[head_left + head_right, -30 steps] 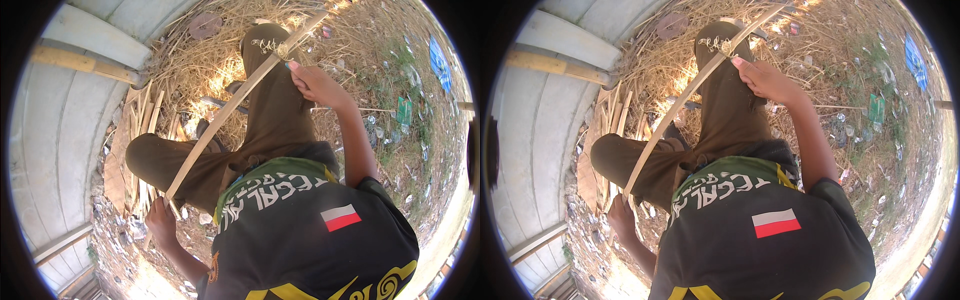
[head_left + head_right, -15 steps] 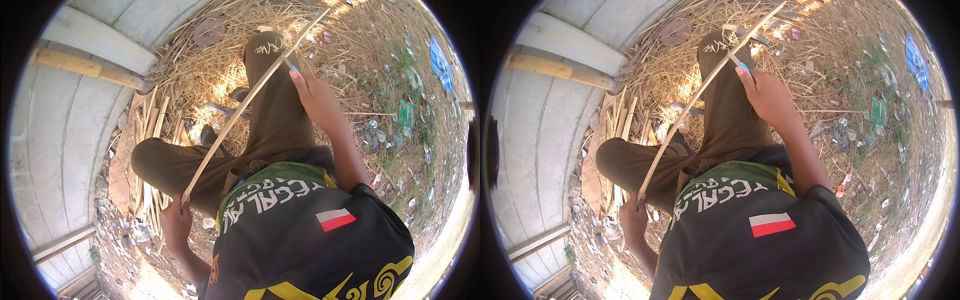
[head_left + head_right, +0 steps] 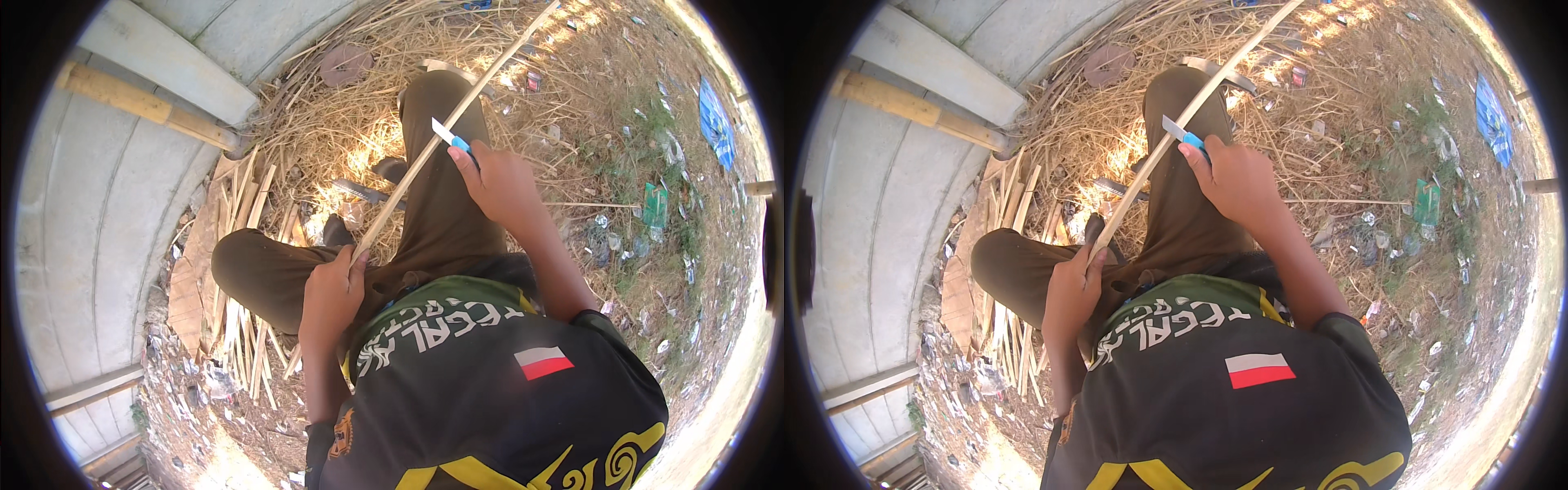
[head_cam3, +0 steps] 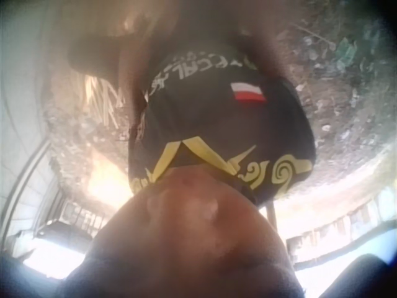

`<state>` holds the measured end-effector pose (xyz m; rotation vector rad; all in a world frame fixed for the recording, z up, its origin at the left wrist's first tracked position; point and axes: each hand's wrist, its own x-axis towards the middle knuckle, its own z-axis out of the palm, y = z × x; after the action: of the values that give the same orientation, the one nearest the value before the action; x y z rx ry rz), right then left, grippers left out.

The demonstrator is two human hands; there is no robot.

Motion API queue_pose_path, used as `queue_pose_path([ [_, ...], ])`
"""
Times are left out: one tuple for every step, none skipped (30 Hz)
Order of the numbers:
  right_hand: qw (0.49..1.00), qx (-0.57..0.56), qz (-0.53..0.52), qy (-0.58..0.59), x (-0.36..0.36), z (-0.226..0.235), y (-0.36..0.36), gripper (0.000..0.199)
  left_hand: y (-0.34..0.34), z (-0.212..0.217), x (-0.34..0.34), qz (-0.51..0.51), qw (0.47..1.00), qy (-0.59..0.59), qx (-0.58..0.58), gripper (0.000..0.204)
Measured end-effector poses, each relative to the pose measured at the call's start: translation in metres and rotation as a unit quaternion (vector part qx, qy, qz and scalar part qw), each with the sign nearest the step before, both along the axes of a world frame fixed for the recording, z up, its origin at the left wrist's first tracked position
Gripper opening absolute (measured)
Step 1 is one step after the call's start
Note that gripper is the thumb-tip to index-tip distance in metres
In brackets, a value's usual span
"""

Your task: The person sits on the ground and uses a utility knife to shave thin strips from a long piece of wood. They hold the wood against their leg and repeatedly scrape the blade along its length to create shavings.

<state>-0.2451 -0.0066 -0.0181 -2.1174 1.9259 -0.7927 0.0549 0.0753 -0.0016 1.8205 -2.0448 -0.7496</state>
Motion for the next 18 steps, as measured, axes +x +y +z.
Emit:
queue_pose_path([
  [1.000,-0.003,0.001,0.002,0.000,0.000,0.000,0.053,-0.008,-0.001,-0.005,-0.001,1.000,0.017,0.008,0.037],
  [1.000,-0.005,0.003,0.004,0.001,-0.001,0.000,0.053,-0.016,-0.001,-0.010,-0.008,0.999,0.024,0.026,0.038],
  [1.000,-0.008,0.004,0.010,0.001,-0.003,0.000,0.053,-0.025,0.001,-0.015,-0.015,0.998,0.030,0.043,0.039],
  [1.000,-0.011,0.005,0.015,0.001,-0.005,0.000,0.053,-0.033,0.004,-0.020,-0.023,0.997,0.036,0.060,0.040],
  [1.000,-0.015,0.006,0.021,0.001,-0.004,-0.001,0.053,-0.039,0.007,-0.027,-0.025,0.997,0.050,0.061,0.041],
  [1.000,0.001,0.005,0.019,0.001,-0.002,0.000,0.052,-0.045,0.010,-0.034,-0.030,0.996,0.063,0.062,0.042],
  [1.000,0.016,0.004,0.017,0.001,0.000,0.001,0.052,-0.052,0.011,-0.040,-0.034,0.995,0.076,0.062,0.043],
  [0.999,0.032,0.003,0.016,0.001,0.002,0.001,0.051,-0.060,0.010,-0.043,-0.047,0.993,0.089,0.060,0.044],
  [0.999,0.024,0.006,0.023,0.001,0.002,0.001,0.051,-0.067,0.005,-0.045,-0.059,0.991,0.101,0.059,0.045],
  [0.999,0.016,0.009,0.031,0.002,0.001,0.001,0.051,-0.073,0.000,-0.048,-0.071,0.989,0.114,0.058,0.046],
  [0.999,0.008,0.012,0.038,0.002,0.000,0.001,0.050,-0.078,-0.004,-0.049,-0.072,0.986,0.130,0.081,0.048],
  [0.999,0.002,0.016,0.044,0.003,-0.002,0.001,0.050,-0.085,-0.008,-0.051,-0.073,0.981,0.144,0.103,0.050],
  [0.999,-0.005,0.019,0.051,0.003,-0.004,0.001,0.049,-0.090,-0.010,-0.052,-0.075,0.976,0.159,0.126,0.052],
  [0.998,-0.012,0.023,0.057,0.003,-0.004,0.001,0.049,-0.094,-0.011,-0.055,-0.075,0.974,0.165,0.134,0.051],
  [0.998,-0.014,0.025,0.057,0.002,-0.005,0.001,0.049,-0.095,-0.008,-0.060,-0.076,0.972,0.171,0.143,0.051],
  [0.998,-0.016,0.028,0.057,0.002,-0.005,0.001,0.048,-0.097,-0.005,-0.064,-0.077,0.969,0.177,0.152,0.051],
  [0.998,-0.019,0.030,0.056,0.001,-0.005,0.000,0.048,-0.098,-0.005,-0.066,-0.072,0.967,0.183,0.163,0.051],
  [0.998,-0.018,0.027,0.059,0.001,-0.006,0.000,0.048,-0.098,-0.006,-0.067,-0.068,0.964,0.189,0.176,0.050],
])
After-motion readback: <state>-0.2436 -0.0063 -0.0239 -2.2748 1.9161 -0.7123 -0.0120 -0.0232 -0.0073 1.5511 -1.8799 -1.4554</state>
